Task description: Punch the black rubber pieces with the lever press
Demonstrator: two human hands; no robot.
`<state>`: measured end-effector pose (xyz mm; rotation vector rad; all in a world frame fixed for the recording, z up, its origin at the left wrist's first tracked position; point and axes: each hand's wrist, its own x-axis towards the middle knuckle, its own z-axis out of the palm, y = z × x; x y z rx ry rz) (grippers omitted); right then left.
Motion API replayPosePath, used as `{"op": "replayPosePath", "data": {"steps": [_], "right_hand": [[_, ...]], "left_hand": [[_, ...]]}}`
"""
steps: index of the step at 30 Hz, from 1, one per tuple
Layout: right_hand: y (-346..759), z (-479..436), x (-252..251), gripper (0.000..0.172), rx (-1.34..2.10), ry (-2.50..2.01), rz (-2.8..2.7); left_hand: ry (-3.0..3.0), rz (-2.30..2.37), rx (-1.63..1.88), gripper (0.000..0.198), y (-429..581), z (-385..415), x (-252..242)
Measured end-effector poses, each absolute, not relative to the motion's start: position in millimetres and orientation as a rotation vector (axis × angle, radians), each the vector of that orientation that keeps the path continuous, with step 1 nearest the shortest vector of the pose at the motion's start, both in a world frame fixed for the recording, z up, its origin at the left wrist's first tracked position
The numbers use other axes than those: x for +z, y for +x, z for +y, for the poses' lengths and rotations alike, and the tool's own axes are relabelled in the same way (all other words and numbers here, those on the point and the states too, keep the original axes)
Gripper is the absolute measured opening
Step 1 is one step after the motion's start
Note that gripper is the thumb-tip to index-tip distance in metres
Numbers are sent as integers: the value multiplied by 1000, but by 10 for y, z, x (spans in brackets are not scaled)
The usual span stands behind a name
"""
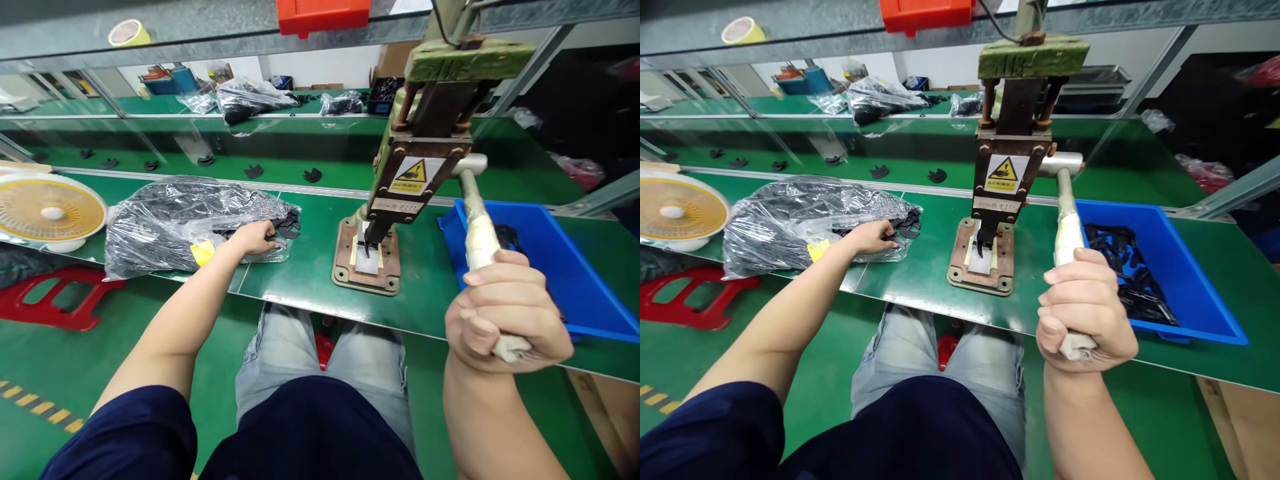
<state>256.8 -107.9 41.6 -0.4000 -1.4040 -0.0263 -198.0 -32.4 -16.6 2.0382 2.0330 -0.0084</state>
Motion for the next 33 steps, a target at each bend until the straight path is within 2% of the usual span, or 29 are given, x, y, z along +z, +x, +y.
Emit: {"op": "replayPosePath", "data": {"steps": [5, 10, 17, 25, 28, 33], "right_hand": [[2539, -1069, 423, 46, -54, -383, -1387], [2560, -1111, 454, 36, -32, -394, -1471], [2533, -1160, 475, 39, -40, -403, -1471], [2515, -1234, 496, 40, -30, -464, -1482], [2530, -1237, 491, 39, -46, -468, -1497], [2543, -1243, 494, 34, -9, -456, -1516]], "left_hand": [[2033, 1927, 36, 41, -1968, -385, -142], [2059, 1840, 120, 28, -1883, -379, 60], [2027, 1806, 679, 39, -1564, -576, 231], [1458, 1344, 1039, 43, -730, -461, -160], [1278, 1201, 1007, 48, -391, -393, -204], [1277, 1203, 790, 24, -83, -289, -132]]}}
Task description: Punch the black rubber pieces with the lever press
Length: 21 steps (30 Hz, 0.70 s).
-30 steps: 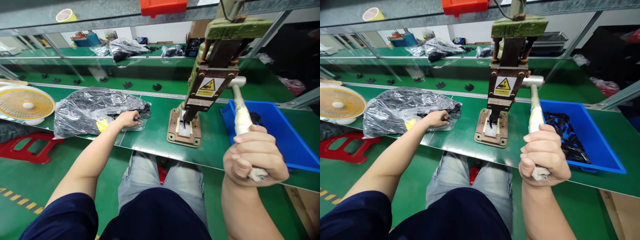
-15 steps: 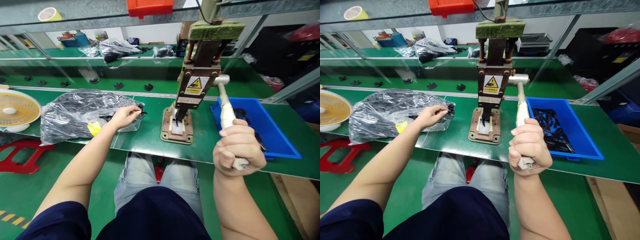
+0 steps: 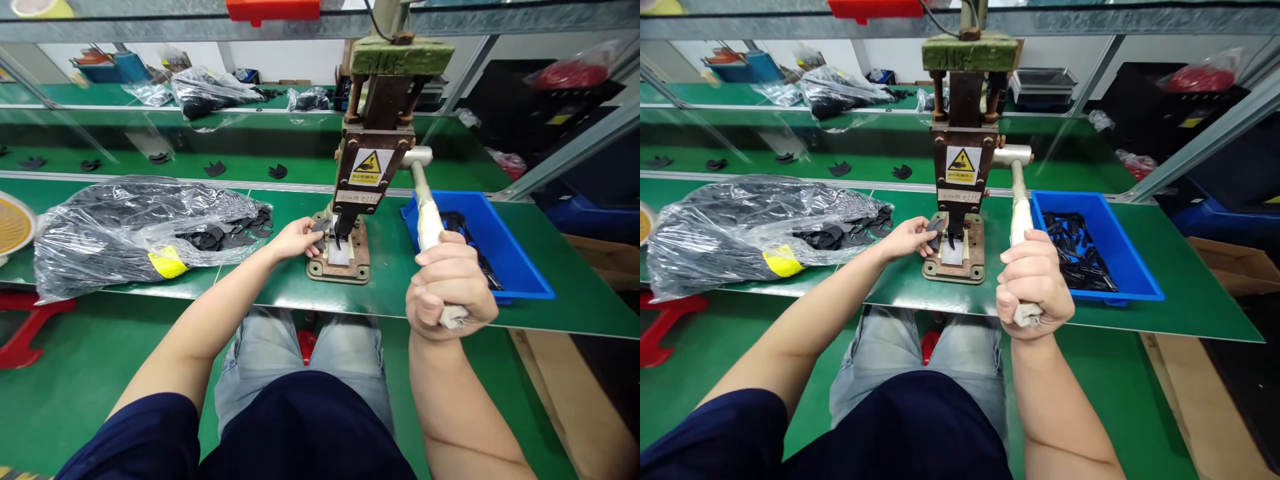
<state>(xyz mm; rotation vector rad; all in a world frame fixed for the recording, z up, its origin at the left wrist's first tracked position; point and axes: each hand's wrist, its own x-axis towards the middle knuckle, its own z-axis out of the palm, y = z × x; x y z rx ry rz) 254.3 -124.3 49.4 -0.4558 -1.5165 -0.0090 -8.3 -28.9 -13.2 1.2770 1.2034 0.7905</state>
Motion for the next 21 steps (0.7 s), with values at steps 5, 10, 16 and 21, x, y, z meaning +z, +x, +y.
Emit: {"op": "replayPosePath", "data": {"steps": [5, 10, 16, 21], "right_hand": [[2523, -1239, 488, 35, -18, -462, -1489], [2508, -1242, 479, 36, -23, -476, -1479], [2475, -1244, 479, 39, -13, -480, -1429], [2481, -1241, 495, 42, -16, -507, -1443]], "left_hand": [[1414, 1322, 746, 29, -10, -168, -138], [1428, 1329, 716, 33, -11, -108, -168], [1339, 1315, 617, 39, -13, -44, -135], [1243, 1296, 534, 39, -18, 28, -124]]}}
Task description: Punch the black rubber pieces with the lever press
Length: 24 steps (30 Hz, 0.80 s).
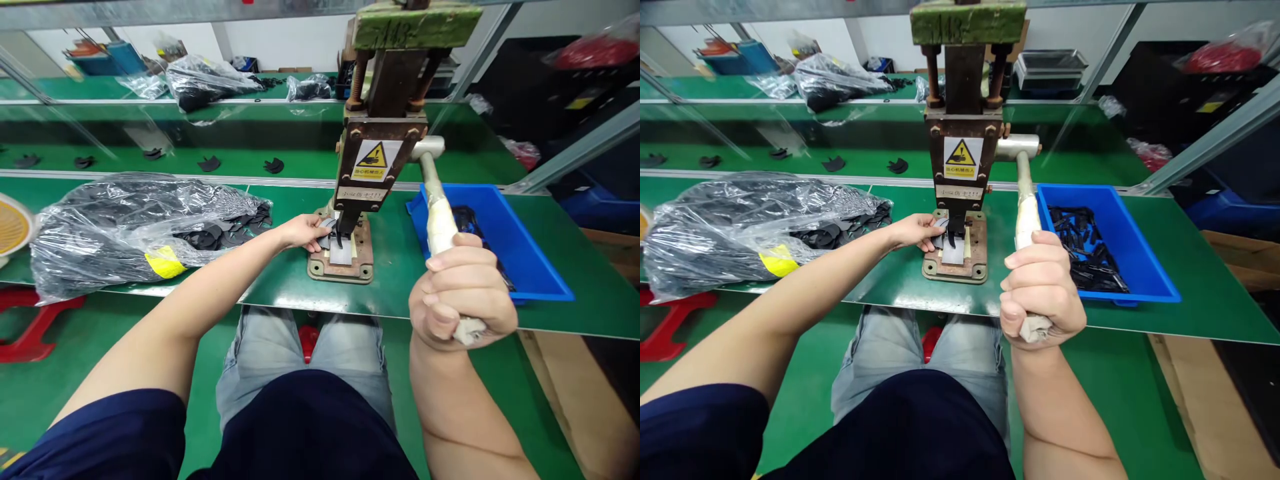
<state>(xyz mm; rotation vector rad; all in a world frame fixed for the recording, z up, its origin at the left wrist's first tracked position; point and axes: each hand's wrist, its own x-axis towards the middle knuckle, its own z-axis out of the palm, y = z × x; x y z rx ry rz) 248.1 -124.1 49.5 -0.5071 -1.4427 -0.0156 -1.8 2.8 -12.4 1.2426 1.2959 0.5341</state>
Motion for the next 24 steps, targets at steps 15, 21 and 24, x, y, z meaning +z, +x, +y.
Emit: {"op": "replayPosePath", "data": {"steps": [15, 21, 24], "right_hand": [[2520, -960, 1384, 42, 127, -304, -1427], [2640, -776, 1130, 44, 206, -577, -1308], [2533, -875, 403, 31, 467, -762, -1469]], "left_hand": [[1100, 1363, 559, 37, 86, -119, -32], [1196, 1254, 786, 44, -123, -568, 143], [1261, 1145, 817, 47, -278, -893, 308]]}}
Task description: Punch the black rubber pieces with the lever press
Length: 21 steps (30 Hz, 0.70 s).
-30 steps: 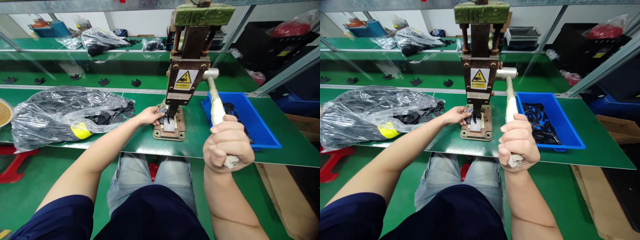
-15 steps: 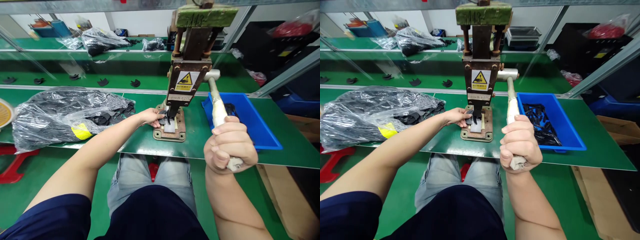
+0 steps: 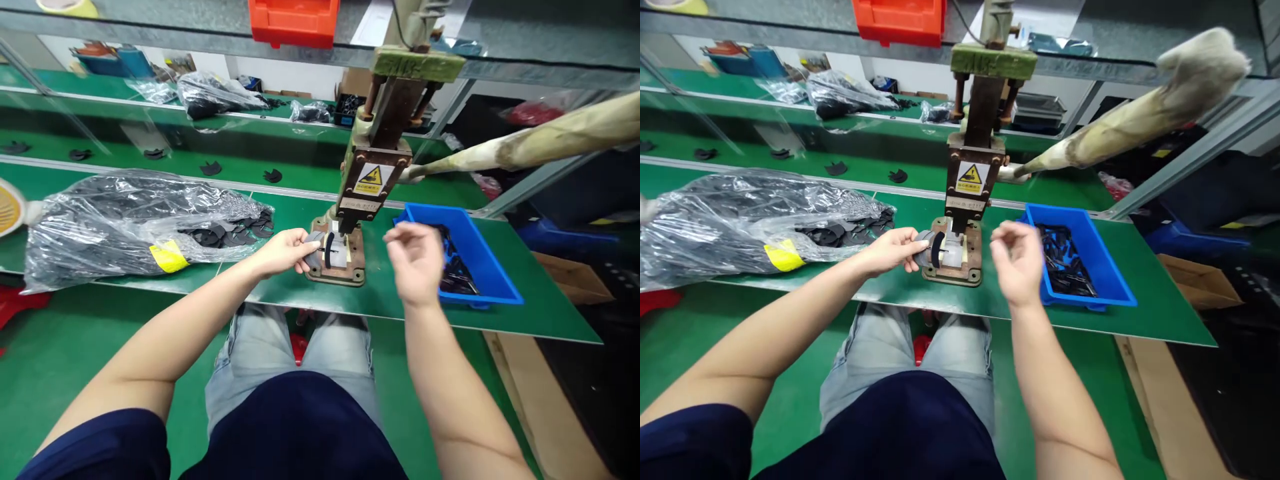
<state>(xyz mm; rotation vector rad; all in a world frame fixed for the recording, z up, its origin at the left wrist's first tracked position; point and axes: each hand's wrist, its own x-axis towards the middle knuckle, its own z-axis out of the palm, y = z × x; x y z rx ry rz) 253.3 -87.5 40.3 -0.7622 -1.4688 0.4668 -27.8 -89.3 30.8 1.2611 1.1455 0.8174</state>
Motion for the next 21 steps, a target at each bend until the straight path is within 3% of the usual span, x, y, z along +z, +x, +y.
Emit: {"op": "replayPosePath", "data": {"steps": [3, 6, 21], "right_hand": [[2259, -1103, -155, 35, 702, -859, -1613], [1975, -1294, -376, 32, 795, -862, -1644], [1785, -1512, -434, 18, 688, -950, -1590]], "left_hand": [[1298, 1064, 822, 49, -317, -1162, 435], [1314, 1035, 795, 50, -262, -1327, 481], [1177, 1052, 604, 47, -140, -1334, 507]]}}
